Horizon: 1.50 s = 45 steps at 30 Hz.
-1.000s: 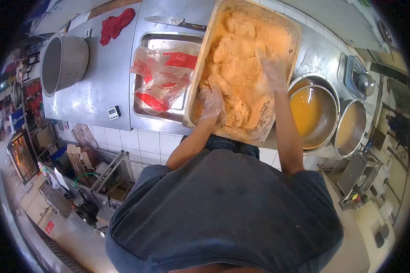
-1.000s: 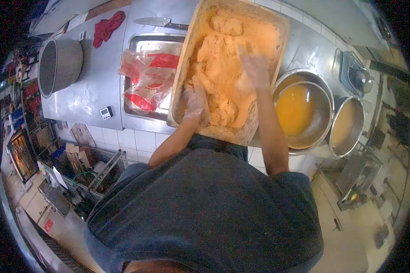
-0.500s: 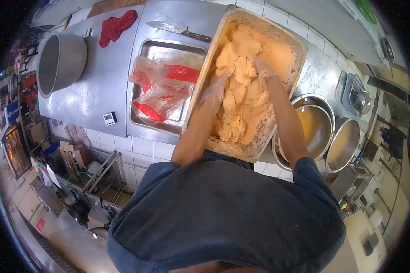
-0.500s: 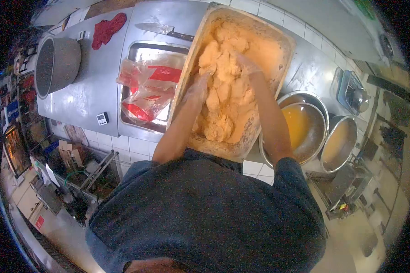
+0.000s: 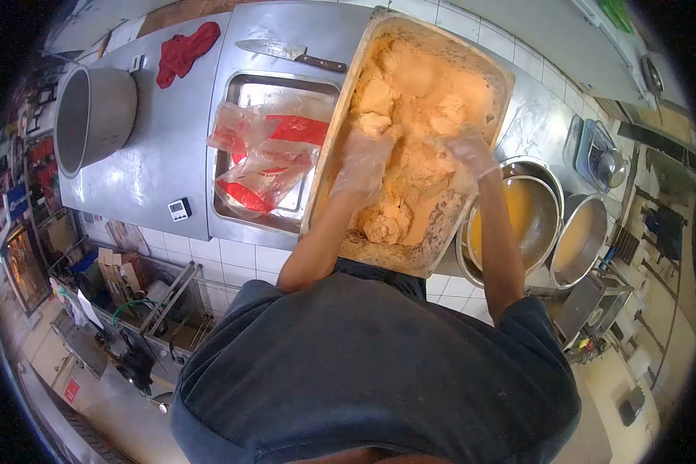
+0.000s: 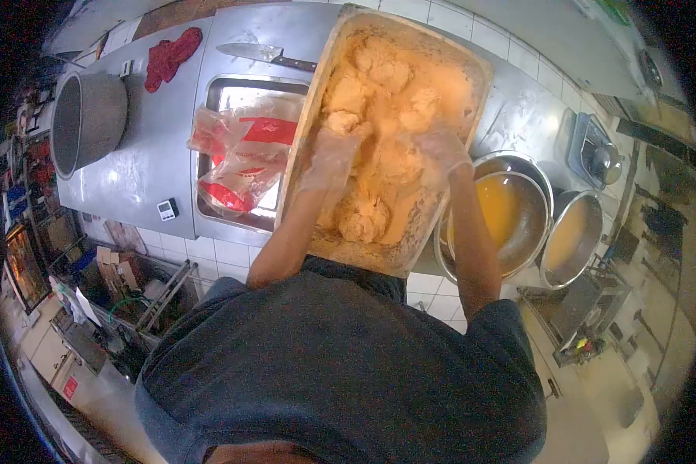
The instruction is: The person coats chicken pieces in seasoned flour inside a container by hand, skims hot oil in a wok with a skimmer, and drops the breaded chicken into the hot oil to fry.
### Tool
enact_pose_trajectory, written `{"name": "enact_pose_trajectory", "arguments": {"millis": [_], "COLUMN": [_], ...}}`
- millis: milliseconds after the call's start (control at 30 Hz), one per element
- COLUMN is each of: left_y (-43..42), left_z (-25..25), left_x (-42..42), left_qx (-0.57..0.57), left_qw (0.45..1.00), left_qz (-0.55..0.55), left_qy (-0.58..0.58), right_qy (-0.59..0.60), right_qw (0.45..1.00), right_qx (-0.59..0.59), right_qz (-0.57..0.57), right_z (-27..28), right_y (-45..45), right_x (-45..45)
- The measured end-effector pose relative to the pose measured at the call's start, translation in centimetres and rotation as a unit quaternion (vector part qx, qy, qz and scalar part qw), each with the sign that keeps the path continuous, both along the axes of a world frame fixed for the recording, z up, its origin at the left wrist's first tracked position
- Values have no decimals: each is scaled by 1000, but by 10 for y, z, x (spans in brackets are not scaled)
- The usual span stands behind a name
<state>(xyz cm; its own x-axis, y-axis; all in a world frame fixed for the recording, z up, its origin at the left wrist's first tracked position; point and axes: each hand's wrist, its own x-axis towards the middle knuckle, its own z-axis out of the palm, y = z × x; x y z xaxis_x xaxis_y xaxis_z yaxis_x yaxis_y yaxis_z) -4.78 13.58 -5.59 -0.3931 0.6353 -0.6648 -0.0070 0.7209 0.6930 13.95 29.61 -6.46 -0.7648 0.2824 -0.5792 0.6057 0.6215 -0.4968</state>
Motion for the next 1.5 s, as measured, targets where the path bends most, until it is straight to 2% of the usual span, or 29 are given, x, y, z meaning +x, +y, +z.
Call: {"name": "enact_pose_trajectory", "arguments": {"millis": [33, 100, 133, 167, 267, 300, 367, 400, 433, 467, 533, 600, 633, 700, 733, 800, 867, 967, 1067, 1133, 1167, 1200, 1233, 1300, 1333, 1367, 1400, 1433, 1500], "left_y": [-1, -4, -6, -12, -37, -46, -60, -62, -58, -49, -20, -9, -7, 2, 10, 24, 50, 70, 63, 59, 54, 51, 51, 44, 43, 43, 45, 48, 65], "left_z": [-2, 18, 30, 19, -76, -118, -181, -202, -203, -206, -165, -159, -164, -176, -182, -139, -84, -60, -56, -74, -92, -133, -114, -78, -81, -87, -83, -79, -36], "left_x": [1, -2, -3, 0, 18, 26, 41, 47, 45, 43, 28, 25, 29, 33, 32, 19, -5, -15, -22, -17, -12, -1, -1, -4, -7, -11, -9, -8, 3], "left_qx": [6, -95, -145, -146, -69, -23, 58, 88, 126, 90, 16, 20, 60, 148, 196, 191, 129, 156, 103, 151, 174, 153, 137, 106, 116, 124, 153, 179, 272], "left_qw": [999, 991, 976, 976, 993, 998, 995, 991, 982, 993, 988, 966, 958, 936, 921, 899, 879, 846, 754, 729, 715, 737, 771, 834, 898, 946, 956, 963, 925], "left_qz": [-36, 70, 126, 139, 97, 62, 2, -13, -32, 22, 140, 215, 233, 269, 286, 320, 340, 344, 416, 404, 399, 411, 398, 369, 292, 211, 190, 171, 253], "left_qy": [33, -58, -100, -86, -22, 9, 76, 105, 139, 69, -65, -143, -153, -171, -177, -230, -307, -377, -497, -531, -547, -514, -477, -396, -307, -213, -160, -104, -84], "right_qy": [208, 358, 303, 290, 182, 81, 47, 111, 174, 159, 74, 0, -34, 1, 71, 105, 35, 168, 108, 118, 153, 187, 246, 284, 258, 225, 192, 141, 103], "right_qw": [976, 918, 920, 935, 951, 962, 948, 924, 894, 907, 899, 939, 973, 995, 992, 992, 921, 883, 837, 805, 827, 846, 889, 856, 766, 807, 845, 964, 989], "right_qx": [-71, -143, -145, -51, 230, 232, 297, 357, 411, 390, 427, 332, 216, 82, 67, -74, -308, -399, -315, -376, -352, -325, -238, -302, -447, -421, -393, -176, -53], "right_qz": [9, -92, -203, -199, -97, -116, -107, -78, -48, -19, 68, 90, 67, 63, 84, -11, -238, -179, -435, -444, -412, -380, -304, -309, -384, -348, -308, -143, -96], "right_z": [-27, -30, -17, -37, -106, -98, -94, -100, -113, -130, -144, -148, -144, -146, -148, -156, -164, -202, -152, -151, -153, -156, -160, -153, -103, -70, -38, -21, -8], "right_y": [13, 22, 25, 35, 77, 80, 81, 75, 71, 78, 86, 95, 110, 130, 141, 143, 141, 150, 117, 121, 124, 127, 125, 126, 120, 114, 107, 101, 81], "right_x": [28, 22, 2, -8, -54, -89, -125, -131, -135, -141, -130, -134, -142, -146, -143, -134, -126, -93, -50, -26, -12, 2, 12, 28, 23, 20, 17, 15, 24]}}
